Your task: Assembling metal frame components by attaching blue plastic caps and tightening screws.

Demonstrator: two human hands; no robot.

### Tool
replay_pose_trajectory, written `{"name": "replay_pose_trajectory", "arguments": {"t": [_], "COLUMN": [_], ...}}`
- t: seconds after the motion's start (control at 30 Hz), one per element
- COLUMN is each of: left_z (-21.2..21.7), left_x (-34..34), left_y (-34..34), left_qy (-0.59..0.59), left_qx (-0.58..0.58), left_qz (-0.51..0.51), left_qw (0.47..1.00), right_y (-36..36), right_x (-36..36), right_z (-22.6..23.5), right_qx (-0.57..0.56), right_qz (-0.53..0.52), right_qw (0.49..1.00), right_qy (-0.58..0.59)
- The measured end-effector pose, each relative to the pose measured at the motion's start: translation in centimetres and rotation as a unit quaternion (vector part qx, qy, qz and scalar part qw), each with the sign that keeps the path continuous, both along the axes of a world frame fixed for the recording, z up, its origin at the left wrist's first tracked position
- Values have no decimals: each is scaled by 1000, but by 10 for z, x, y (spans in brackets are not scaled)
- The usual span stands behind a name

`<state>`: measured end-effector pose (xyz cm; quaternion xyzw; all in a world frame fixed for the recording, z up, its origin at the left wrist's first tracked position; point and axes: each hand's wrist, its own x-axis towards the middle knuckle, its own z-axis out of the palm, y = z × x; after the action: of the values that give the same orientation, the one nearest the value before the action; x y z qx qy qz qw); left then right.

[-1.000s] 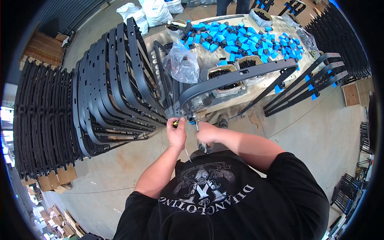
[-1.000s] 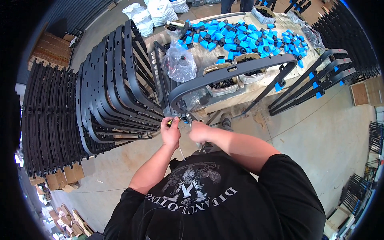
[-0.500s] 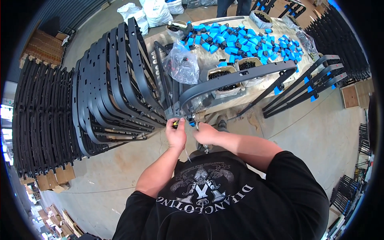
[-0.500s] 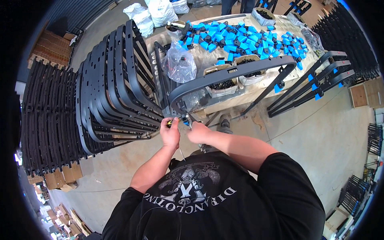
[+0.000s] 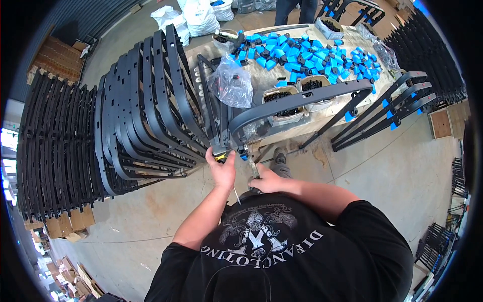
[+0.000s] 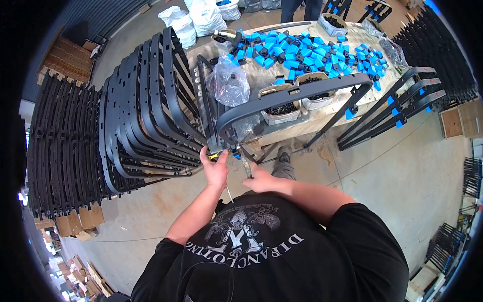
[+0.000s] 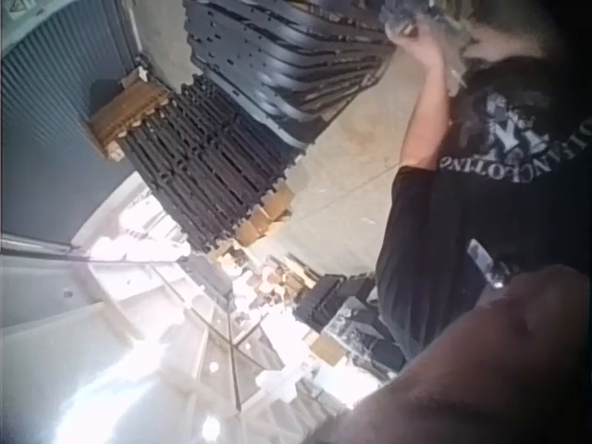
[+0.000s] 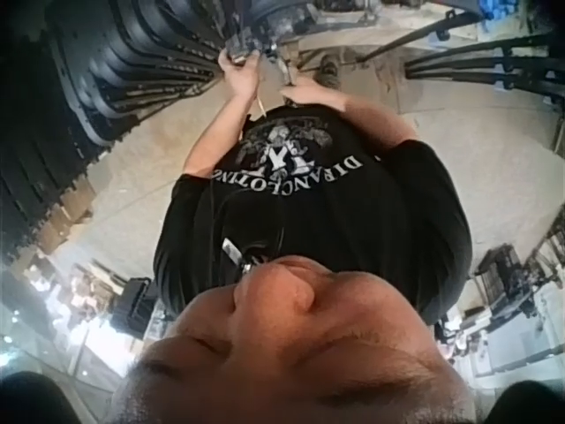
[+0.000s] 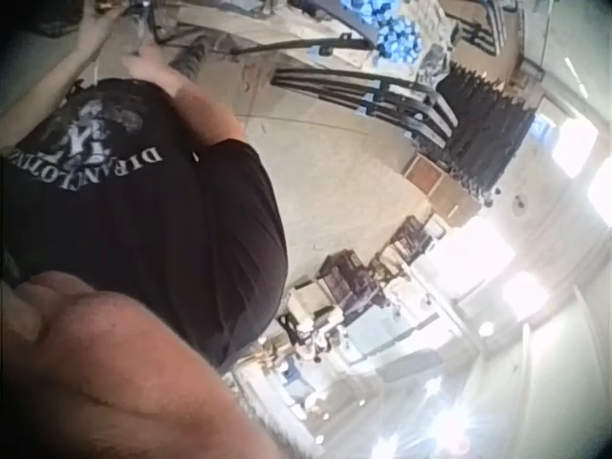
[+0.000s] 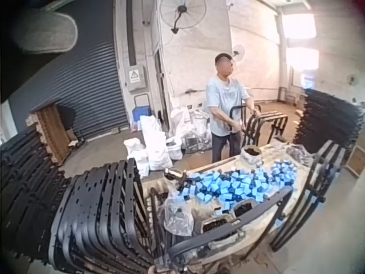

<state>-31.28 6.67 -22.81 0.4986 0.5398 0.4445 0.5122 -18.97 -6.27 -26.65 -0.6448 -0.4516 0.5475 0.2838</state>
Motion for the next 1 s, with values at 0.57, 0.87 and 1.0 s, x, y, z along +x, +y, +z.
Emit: {"name": "replay_pose_trajectory", "arguments": {"t": [0.57,0.87,1.0], "left_z": [-71,-1,-12], "left_x": [-29,-15,-40], "left_y": [-26,8,12], "left_qy": [192,-48,-26], "left_qx": [-32,-290,-95], "left_qz": [-130,-56,52], "left_qw": [972,954,994], "right_y": [23,-10,-47], "right_x": [-7,32,69], "right_z": [63,33,42], "right_qx": [-95,-20,-72], "right_qz": [-6,-326,-362], "right_qw": [991,934,915], "right_qy": [-95,146,164]}}
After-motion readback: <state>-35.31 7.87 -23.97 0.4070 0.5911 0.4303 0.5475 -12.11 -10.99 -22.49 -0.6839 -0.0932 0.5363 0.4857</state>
